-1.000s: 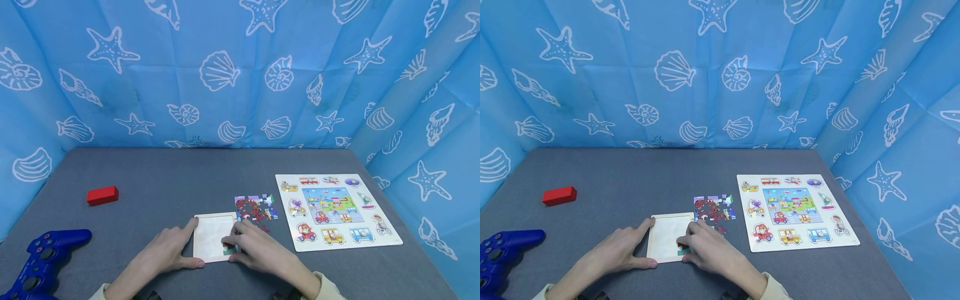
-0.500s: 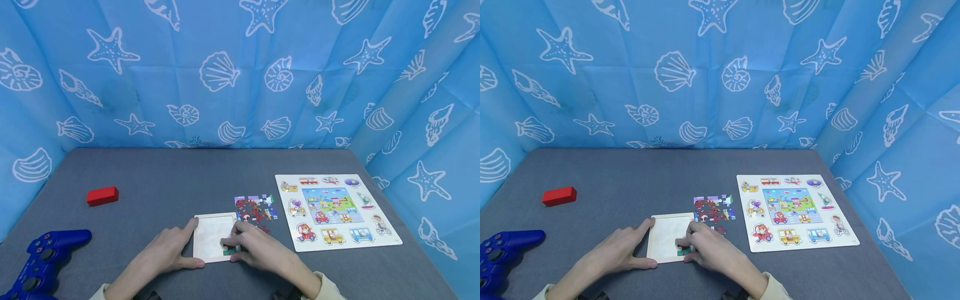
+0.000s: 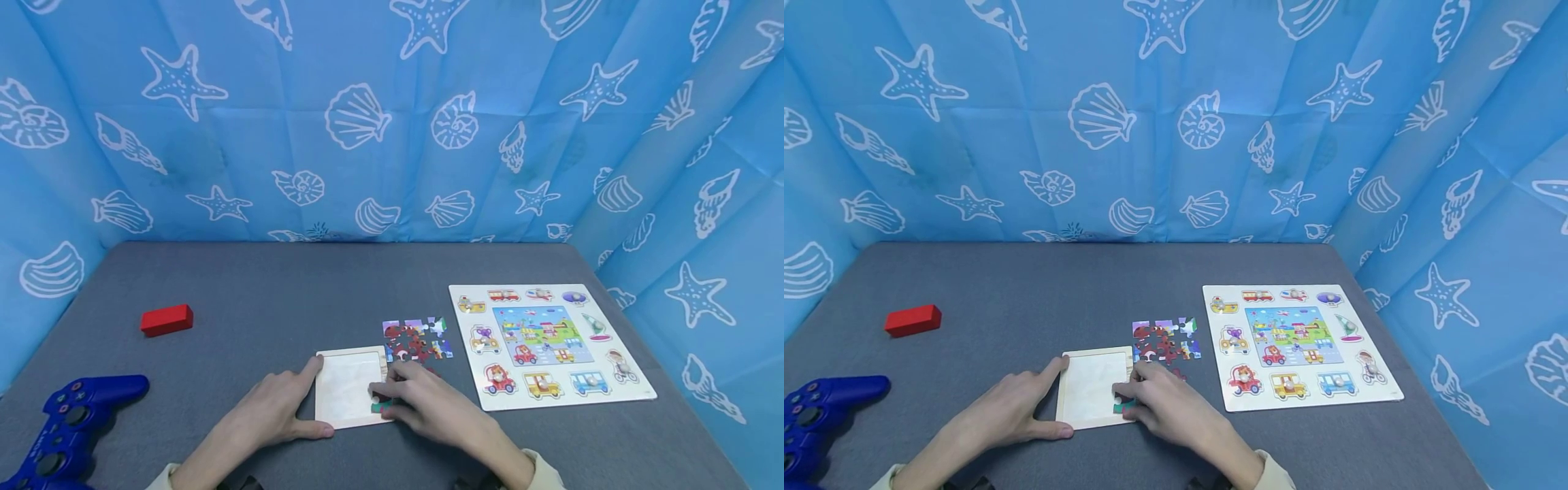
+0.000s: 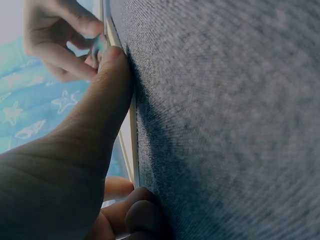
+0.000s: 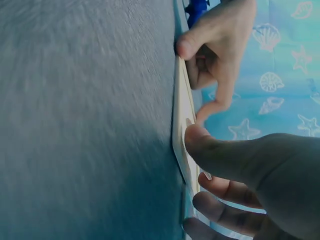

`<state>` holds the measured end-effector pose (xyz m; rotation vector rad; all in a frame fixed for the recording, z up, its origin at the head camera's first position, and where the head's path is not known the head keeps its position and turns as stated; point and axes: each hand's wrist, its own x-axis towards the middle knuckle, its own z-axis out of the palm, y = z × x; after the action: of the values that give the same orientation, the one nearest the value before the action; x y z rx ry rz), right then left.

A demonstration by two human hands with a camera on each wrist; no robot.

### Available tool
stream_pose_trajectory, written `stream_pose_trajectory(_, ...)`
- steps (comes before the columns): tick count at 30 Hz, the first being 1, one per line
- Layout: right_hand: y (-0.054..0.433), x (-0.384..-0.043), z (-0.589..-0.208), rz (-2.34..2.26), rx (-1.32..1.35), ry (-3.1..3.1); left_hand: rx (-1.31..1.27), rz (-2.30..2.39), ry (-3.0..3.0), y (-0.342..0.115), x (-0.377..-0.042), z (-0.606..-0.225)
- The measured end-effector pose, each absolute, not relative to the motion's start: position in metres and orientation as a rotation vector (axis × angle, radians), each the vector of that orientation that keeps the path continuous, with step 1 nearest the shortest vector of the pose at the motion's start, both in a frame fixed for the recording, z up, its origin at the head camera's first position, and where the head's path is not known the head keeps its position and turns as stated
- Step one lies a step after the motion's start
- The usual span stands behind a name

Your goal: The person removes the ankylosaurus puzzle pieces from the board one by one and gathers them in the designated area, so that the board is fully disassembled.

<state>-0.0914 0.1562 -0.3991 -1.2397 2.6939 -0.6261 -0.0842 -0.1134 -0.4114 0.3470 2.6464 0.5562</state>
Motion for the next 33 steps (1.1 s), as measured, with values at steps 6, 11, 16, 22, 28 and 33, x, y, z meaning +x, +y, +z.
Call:
stream_pose_trajectory(6,0.175,-0.095,-0.394,-0.594,-1.197,2.811,0.335,0.534,2.643,-0.112,-0.085,-0.412)
stream_pose_trajectory(11,0.193,-0.100,-0.389,-0.565,-1.107,2.874,0.330,0.521,2.640,-0.112,-0.086,-0.412)
stream_pose_trajectory(16,0.210,-0.105,-0.386,-0.485,-1.037,2.930,0.326,0.515,2.638,-0.112,-0.086,-0.412)
stream_pose_trajectory(22,0.223,-0.109,-0.385,-0.391,-0.963,2.952,0.328,0.514,2.639,-0.112,-0.086,-0.411)
stream_pose_trajectory(28,0.227,-0.109,-0.382,-0.299,-0.892,2.956,0.330,0.520,2.640,-0.112,-0.086,-0.411)
stream_pose_trajectory(33,0.228,-0.108,-0.381,-0.271,-0.861,2.934,0.333,0.532,2.643,-0.112,-0.085,-0.411)
